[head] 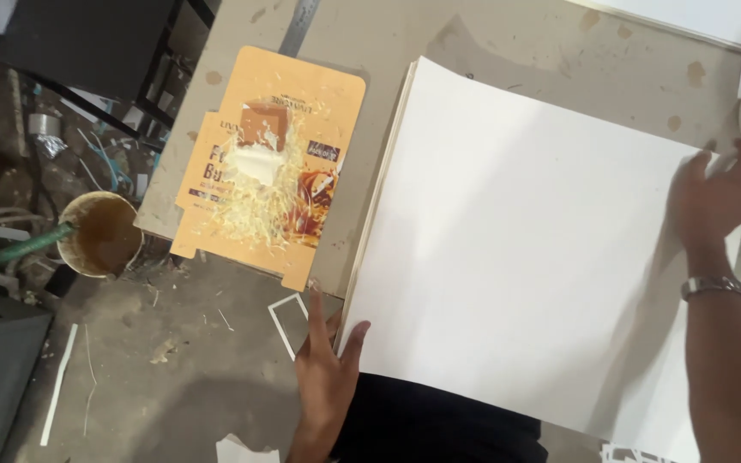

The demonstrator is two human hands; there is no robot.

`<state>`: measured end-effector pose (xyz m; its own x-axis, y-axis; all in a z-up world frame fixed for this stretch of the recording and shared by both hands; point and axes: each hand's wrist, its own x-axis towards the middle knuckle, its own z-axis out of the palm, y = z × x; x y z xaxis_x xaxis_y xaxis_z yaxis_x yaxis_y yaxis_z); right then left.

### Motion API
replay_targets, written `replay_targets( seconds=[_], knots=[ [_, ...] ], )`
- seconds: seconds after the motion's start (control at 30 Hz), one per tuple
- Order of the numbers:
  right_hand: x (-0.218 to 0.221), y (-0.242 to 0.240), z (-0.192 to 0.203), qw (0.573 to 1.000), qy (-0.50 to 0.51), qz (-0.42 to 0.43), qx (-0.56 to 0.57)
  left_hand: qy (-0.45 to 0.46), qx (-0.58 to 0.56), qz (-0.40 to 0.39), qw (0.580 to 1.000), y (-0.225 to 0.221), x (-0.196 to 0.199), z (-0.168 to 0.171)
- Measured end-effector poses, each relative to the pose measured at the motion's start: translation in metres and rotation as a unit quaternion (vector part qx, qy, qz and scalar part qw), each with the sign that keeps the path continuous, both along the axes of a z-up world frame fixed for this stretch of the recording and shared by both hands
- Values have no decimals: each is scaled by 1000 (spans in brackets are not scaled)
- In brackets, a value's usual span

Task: Applying glue to labels and attaching them to a surface as part of packaging or display assembly.

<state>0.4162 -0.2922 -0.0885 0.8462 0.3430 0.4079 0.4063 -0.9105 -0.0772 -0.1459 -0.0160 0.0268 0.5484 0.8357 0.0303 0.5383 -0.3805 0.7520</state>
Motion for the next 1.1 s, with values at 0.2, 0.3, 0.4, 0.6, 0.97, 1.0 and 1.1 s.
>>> replay_targets(
  seconds=[0.2, 0.3, 0.4, 0.6, 0.97, 1.0, 1.1],
  knots=[
    [35, -30, -1, 993, 53, 57, 93, 13, -51, 0, 999, 6, -18, 2],
    [24, -20, 22, 993, 97, 41, 61, 36, 39, -109, 993, 4, -33, 8],
    [11, 1, 46, 981, 181, -17, 66, 95, 125, -192, 969, 7, -30, 19],
    [8, 19, 54, 974, 202, -93, 40, 199, 50, -231, 951, 21, -19, 25],
    [11, 26, 57, 977, 192, -95, -6, 278, 157, -226, 920, 15, -9, -1],
    [11, 21, 53, 977, 201, -65, -11, 303, 131, -230, 916, 15, -9, 1],
    [-6, 30, 60, 966, 249, -59, 32, 295, 99, -217, 925, 20, -6, 10]
  ],
)
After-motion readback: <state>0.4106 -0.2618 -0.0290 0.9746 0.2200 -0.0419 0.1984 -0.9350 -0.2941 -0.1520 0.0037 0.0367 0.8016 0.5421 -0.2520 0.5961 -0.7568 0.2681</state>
